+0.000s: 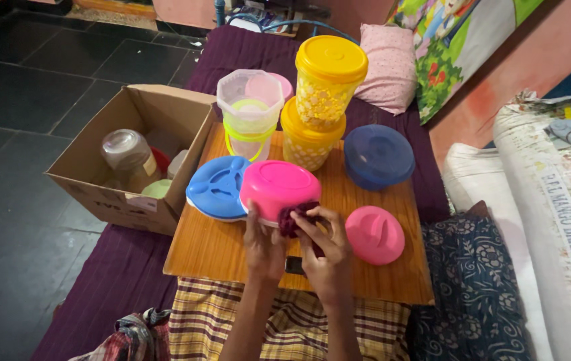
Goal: The person wipes the exterior of several plastic containers with a dark cloth. They open and close a pink container, then repeatedly wipe a blue container and its lid, turning the items over to clean multiple sides.
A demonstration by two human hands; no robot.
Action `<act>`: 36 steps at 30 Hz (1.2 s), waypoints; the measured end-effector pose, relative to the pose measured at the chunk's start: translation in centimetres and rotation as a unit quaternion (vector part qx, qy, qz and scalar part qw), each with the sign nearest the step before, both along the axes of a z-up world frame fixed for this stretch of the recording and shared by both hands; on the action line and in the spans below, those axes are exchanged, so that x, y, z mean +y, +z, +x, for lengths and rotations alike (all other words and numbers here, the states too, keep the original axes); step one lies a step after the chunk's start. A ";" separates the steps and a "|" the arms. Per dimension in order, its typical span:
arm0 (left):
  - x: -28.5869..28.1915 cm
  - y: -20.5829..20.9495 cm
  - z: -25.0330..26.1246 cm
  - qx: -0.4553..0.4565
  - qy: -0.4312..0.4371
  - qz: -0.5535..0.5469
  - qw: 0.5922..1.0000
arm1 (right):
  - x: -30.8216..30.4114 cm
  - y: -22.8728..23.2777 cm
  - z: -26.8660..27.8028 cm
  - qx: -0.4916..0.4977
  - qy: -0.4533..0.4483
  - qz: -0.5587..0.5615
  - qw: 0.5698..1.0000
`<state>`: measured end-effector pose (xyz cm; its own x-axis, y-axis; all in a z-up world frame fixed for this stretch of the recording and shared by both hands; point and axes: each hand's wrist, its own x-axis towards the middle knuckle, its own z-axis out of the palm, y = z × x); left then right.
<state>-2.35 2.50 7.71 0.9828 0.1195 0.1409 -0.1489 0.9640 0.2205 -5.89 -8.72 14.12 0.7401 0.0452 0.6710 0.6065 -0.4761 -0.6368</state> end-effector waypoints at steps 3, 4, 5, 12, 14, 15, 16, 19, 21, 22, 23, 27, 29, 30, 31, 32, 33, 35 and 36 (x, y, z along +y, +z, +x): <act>-0.8 -0.2 0.1 0.062 0.068 0.132 0.987 | 0.2 -0.4 0.3 0.022 -0.016 0.037 0.999; -1.0 -0.5 0.1 0.045 0.080 0.195 0.976 | 0.3 -0.5 0.4 0.004 -0.027 0.039 0.999; -1.4 -0.7 0.2 0.029 0.092 0.257 0.961 | 0.4 -0.6 0.5 -0.013 -0.038 0.041 0.998; -3.0 -2.3 0.2 0.062 0.063 0.458 0.885 | -0.3 -0.3 0.9 -0.102 -0.031 -0.018 0.994; -3.3 -2.8 0.2 0.054 0.068 0.455 0.886 | -0.5 -0.4 0.8 -0.086 -0.033 -0.031 0.995; -3.3 -3.0 0.2 0.049 0.071 0.454 0.887 | -0.7 -0.5 0.8 -0.078 -0.035 -0.038 0.996; -3.2 -3.1 0.3 0.037 0.080 0.484 0.871 | -0.8 -0.7 1.0 -0.069 -0.030 -0.020 0.997; -2.6 -3.3 0.2 0.012 0.081 0.561 0.824 | -1.8 -1.6 1.9 -0.014 -0.016 0.051 0.998; -2.2 -3.3 0.2 0.009 0.053 0.595 0.802 | -2.8 -2.5 2.8 0.059 0.000 0.122 0.991; -1.8 -3.2 0.3 -0.016 0.051 0.610 0.790 | -3.3 -3.0 3.4 0.085 -0.014 0.152 0.985; -1.5 -3.2 0.5 -0.041 0.049 0.625 0.778 | -3.9 -3.6 4.0 0.111 -0.028 0.181 0.977; -1.4 -3.4 0.5 -0.083 0.011 0.553 0.829 | -6.7 -6.3 5.6 0.169 0.092 0.362 0.912; -1.7 -3.5 0.9 -0.123 0.004 0.413 0.902 | -7.7 -7.5 6.3 0.252 0.100 0.471 0.839; -1.7 -3.5 1.2 -0.142 0.001 0.341 0.929 | -7.8 -8.1 6.7 0.290 0.105 0.523 0.795; -1.9 -3.5 1.2 -0.095 0.016 0.287 0.953 | -7.9 -8.7 7.1 0.305 0.101 0.539 0.779; -2.0 -3.5 1.4 -0.048 0.032 0.232 0.971 | -7.6 -9.3 7.5 0.320 0.098 0.555 0.761; -2.1 -3.5 1.6 -0.001 0.048 0.175 0.983 | -7.4 -9.8 8.0 0.335 0.096 0.571 0.743; -2.1 -3.8 1.4 -0.001 0.074 0.231 0.970 | -6.5 -10.6 8.3 0.351 0.035 0.580 0.734; -2.2 -3.8 1.6 -0.003 0.085 0.257 0.963 | -6.2 -10.7 8.7 0.356 0.003 0.583 0.731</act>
<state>-0.71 0.33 3.86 0.9540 0.1916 0.2306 -0.2980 0.6893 0.6603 2.76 -14.87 3.37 0.9222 -0.2457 -0.2988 -0.0760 0.6423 -0.7627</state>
